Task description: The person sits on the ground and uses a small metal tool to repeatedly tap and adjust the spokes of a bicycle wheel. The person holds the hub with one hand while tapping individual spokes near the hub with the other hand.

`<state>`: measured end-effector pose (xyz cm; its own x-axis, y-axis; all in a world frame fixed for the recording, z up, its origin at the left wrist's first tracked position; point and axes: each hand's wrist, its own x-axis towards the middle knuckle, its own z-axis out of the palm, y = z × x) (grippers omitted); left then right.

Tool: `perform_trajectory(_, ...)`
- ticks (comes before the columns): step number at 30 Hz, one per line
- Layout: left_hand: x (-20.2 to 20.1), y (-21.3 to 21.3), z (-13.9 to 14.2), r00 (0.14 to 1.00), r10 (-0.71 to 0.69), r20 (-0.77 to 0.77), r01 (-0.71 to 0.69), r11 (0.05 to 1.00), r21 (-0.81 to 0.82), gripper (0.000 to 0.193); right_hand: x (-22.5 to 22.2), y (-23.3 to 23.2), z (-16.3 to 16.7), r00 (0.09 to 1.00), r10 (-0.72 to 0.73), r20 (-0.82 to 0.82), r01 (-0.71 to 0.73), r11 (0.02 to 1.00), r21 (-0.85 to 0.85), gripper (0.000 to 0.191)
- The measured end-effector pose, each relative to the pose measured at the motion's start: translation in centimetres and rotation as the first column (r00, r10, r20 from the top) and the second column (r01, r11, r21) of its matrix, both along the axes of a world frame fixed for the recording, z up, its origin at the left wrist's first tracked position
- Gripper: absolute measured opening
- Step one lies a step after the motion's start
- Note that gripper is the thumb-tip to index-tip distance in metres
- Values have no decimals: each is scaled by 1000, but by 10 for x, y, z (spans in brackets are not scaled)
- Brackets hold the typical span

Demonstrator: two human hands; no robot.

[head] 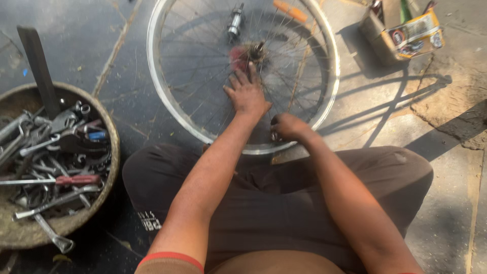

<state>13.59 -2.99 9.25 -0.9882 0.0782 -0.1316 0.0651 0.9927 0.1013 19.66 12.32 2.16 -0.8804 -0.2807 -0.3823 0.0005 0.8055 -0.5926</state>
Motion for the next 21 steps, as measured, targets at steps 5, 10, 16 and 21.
perform_trajectory(5, -3, -6, 5, 1000, 3, 31, -4, 1000, 7, 140, -9, 13, 25, 900, -96, 426, 174, 973, -149, 37)
perform_trajectory(10, -4, -4, 5, 999, 1, 44, -1, 1000, 5, 140, 1, 3, 19, 982, -3, 187, -4, 999, 36, 30)
perform_trajectory(16, 2, -5, 0, 1000, -7, 24, 7, 1000, 4, 140, 38, -43, -2, 957, -16, -289, 137, 906, 401, 20)
perform_trajectory(21, 5, -6, 2, 999, -10, 45, 9, 1000, 14, 139, 23, -26, 9, 993, -59, 107, 36, 978, 205, 34)
